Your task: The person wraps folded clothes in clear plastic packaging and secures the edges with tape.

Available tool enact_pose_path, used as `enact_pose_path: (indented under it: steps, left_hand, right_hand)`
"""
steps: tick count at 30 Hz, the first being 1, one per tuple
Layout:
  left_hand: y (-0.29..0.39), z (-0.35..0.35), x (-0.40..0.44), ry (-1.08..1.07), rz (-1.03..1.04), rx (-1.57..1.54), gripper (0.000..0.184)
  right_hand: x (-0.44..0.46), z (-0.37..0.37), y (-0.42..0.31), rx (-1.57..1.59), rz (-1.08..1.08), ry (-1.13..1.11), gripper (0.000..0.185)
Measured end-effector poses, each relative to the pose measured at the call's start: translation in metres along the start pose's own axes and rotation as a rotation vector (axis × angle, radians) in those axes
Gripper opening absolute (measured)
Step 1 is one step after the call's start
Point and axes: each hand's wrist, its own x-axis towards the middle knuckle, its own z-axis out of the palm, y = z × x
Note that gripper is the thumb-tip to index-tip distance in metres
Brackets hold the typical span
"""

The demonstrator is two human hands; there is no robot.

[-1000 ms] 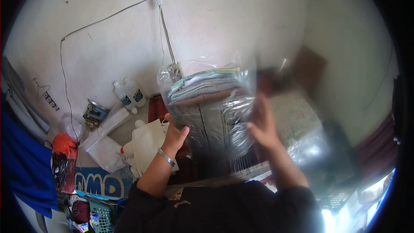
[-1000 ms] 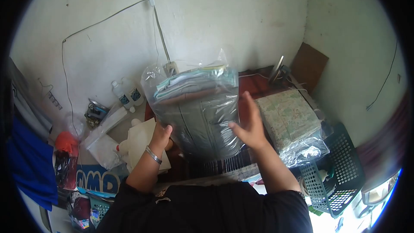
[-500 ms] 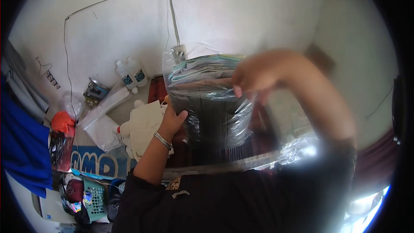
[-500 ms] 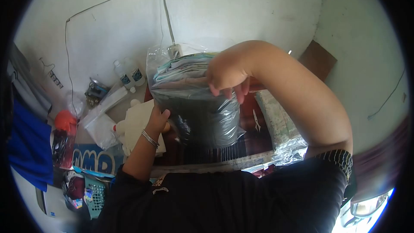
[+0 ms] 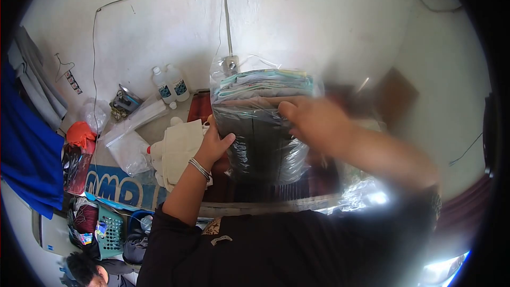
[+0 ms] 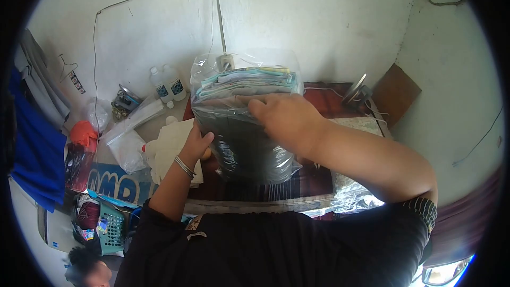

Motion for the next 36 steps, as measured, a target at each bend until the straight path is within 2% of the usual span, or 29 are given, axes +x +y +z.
enact_pose_path:
  steps: [3, 5, 6, 8, 9, 11, 12, 14, 15, 17, 21, 23, 30, 32, 36]
  left_hand:
    - [-0.005, 0.001, -0.001, 0.002, 0.000, -0.014, 0.089]
    - [-0.004, -0.001, 0.000, 0.007, -0.004, -0.028, 0.090]
    - [-0.002, -0.001, 0.000, 0.004, 0.008, 0.012, 0.092]
    - [0.000, 0.000, -0.001, 0.001, 0.018, 0.049, 0.094]
    - [0.004, 0.001, -0.002, -0.011, 0.014, 0.012, 0.095]
    - [0.006, 0.002, -0.001, -0.024, 0.011, -0.025, 0.096]
    - [0.006, 0.003, -0.001, -0.034, 0.016, -0.035, 0.097]
    - [0.007, 0.006, -0.001, -0.043, 0.022, -0.049, 0.097]
    - [0.010, 0.009, 0.000, -0.041, 0.033, -0.045, 0.096]
    - [0.015, 0.010, 0.000, -0.044, 0.048, -0.043, 0.096]
    - [0.014, 0.011, -0.001, -0.040, 0.027, -0.069, 0.091]
    - [0.009, 0.009, -0.001, -0.054, 0.019, -0.103, 0.088]
    - [-0.004, 0.003, 0.001, -0.037, 0.004, 0.028, 0.081]
    - [-0.011, 0.001, 0.003, -0.029, 0.017, 0.066, 0.081]
    - [-0.010, 0.002, 0.001, -0.018, -0.008, 0.031, 0.082]
  right_hand:
    - [0.003, 0.002, 0.011, -0.127, 0.005, -0.066, 0.017]
    - [0.002, 0.003, 0.017, -0.134, -0.328, 0.199, 0.017]
    - [0.003, 0.000, 0.018, -0.136, -0.332, 0.199, 0.017]
    - [0.005, -0.010, 0.020, 0.258, -0.177, 0.039, 0.018]
    - [0.006, -0.019, 0.019, 0.259, -0.176, 0.038, 0.018]
    - [0.011, -0.034, 0.014, 0.425, 0.084, -0.168, 0.017]
    - [0.012, -0.034, 0.015, 0.424, 0.085, -0.168, 0.017]
    - [0.013, -0.030, 0.018, 0.146, 0.073, -0.445, 0.019]
    - [0.014, -0.028, 0.016, 0.143, 0.075, -0.445, 0.019]
    - [0.016, -0.025, 0.007, -0.068, 0.133, -0.569, 0.020]
    - [0.008, -0.023, 0.004, 0.017, 0.109, -0.479, 0.017]
    - [0.009, -0.023, 0.007, 0.141, 0.057, -0.453, 0.021]
    - [0.016, -0.003, 0.015, 0.111, 0.069, -0.433, 0.022]
    - [0.020, -0.003, 0.007, -0.071, 0.105, -0.614, 0.025]
    - [0.026, 0.017, 0.019, 0.027, 0.070, -0.626, 0.026]
